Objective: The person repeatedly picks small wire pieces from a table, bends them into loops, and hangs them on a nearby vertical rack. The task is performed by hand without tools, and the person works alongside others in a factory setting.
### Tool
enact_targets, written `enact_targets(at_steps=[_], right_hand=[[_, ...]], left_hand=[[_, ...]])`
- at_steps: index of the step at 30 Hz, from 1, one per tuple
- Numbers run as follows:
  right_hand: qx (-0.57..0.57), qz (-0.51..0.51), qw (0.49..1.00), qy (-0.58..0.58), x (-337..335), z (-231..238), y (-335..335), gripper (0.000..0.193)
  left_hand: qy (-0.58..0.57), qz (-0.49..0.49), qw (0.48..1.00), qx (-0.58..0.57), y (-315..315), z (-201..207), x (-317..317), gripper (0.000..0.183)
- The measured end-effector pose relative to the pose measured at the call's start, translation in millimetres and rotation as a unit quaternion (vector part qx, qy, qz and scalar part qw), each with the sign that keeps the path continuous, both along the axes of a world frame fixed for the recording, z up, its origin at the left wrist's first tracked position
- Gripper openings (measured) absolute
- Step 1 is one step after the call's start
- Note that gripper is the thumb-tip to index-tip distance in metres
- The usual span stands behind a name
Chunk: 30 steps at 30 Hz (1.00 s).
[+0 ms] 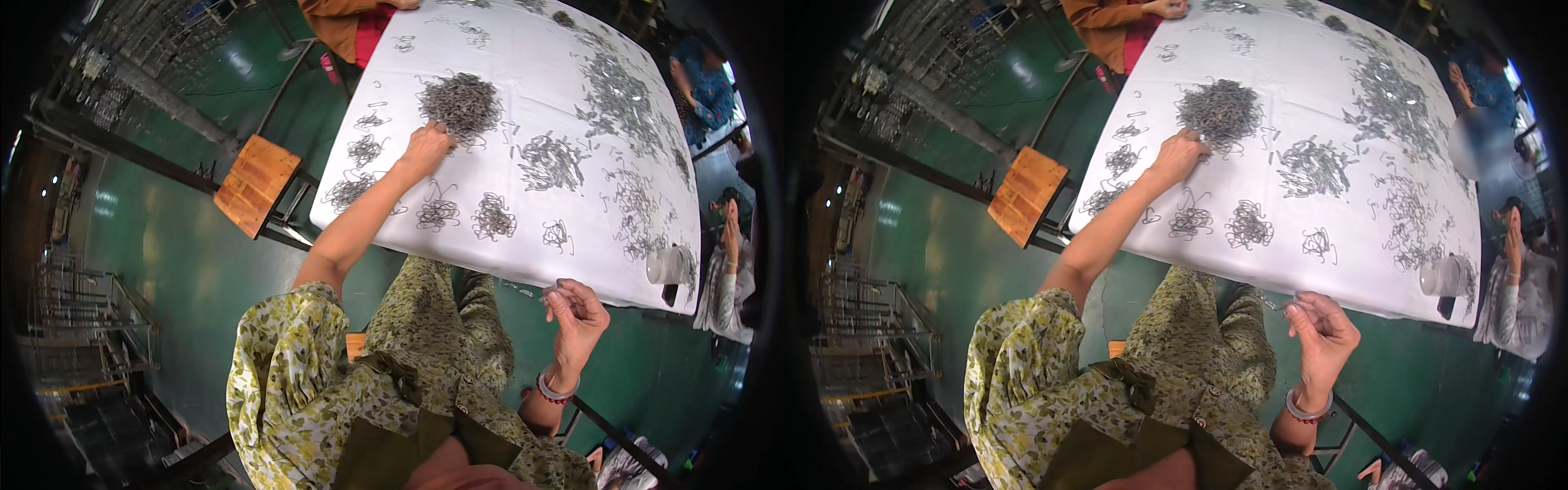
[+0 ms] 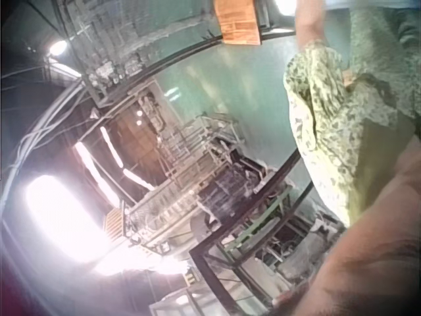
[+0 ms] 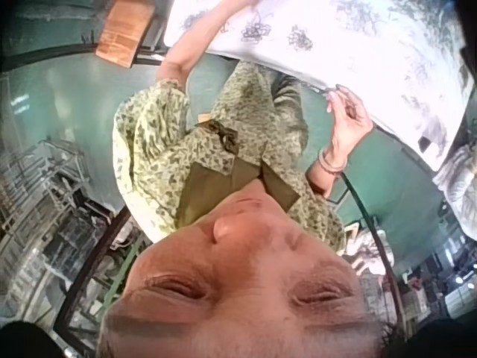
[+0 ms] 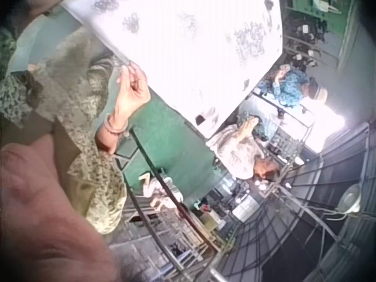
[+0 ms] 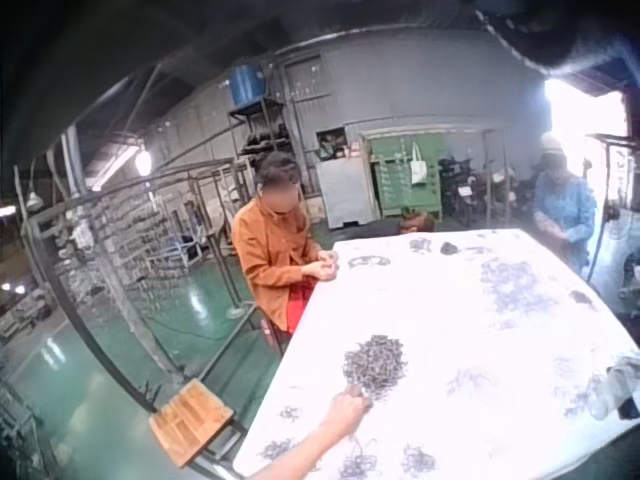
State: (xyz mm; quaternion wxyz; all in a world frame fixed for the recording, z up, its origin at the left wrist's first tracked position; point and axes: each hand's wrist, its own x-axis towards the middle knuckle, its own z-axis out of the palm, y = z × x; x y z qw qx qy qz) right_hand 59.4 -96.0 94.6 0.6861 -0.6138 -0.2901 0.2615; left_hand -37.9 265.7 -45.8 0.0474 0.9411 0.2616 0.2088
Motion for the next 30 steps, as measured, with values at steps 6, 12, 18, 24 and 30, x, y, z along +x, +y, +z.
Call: enact_targets(at_steps=[6, 12, 18, 24, 30], right_hand=[[-0.062, -0.005, 0.998, -0.031, 4.7, -2.0, -3.2, 0.02], [-0.025, -0.012, 1.0, 0.004, 3.3, -21.8, -4.0, 0.023], [-0.012, -0.044, 0.999, 0.002, -4.2, -30.1, 0.1, 0.022], [-0.029, -0.045, 0.998, -0.035, -10.2, -33.5, -4.8, 0.024], [-0.029, -0.093, 0.99, -0.098, 15.9, -27.9, 7.4, 0.025]], left_hand=[[0.076, -0.027, 0.996, -0.022, -13.5, 1.5, 1.1, 0.012], [-0.16, -0.125, 0.782, -0.589, -166.0, 107.4, -10.3, 0.012], [-0.243, -0.218, 0.716, -0.617, -223.7, 97.2, -6.4, 0.013], [-0.254, -0.175, 0.742, -0.595, -234.6, 93.8, -5.2, 0.013], [-0.291, -0.159, 0.748, -0.575, -239.2, 102.9, -7.6, 0.012]])
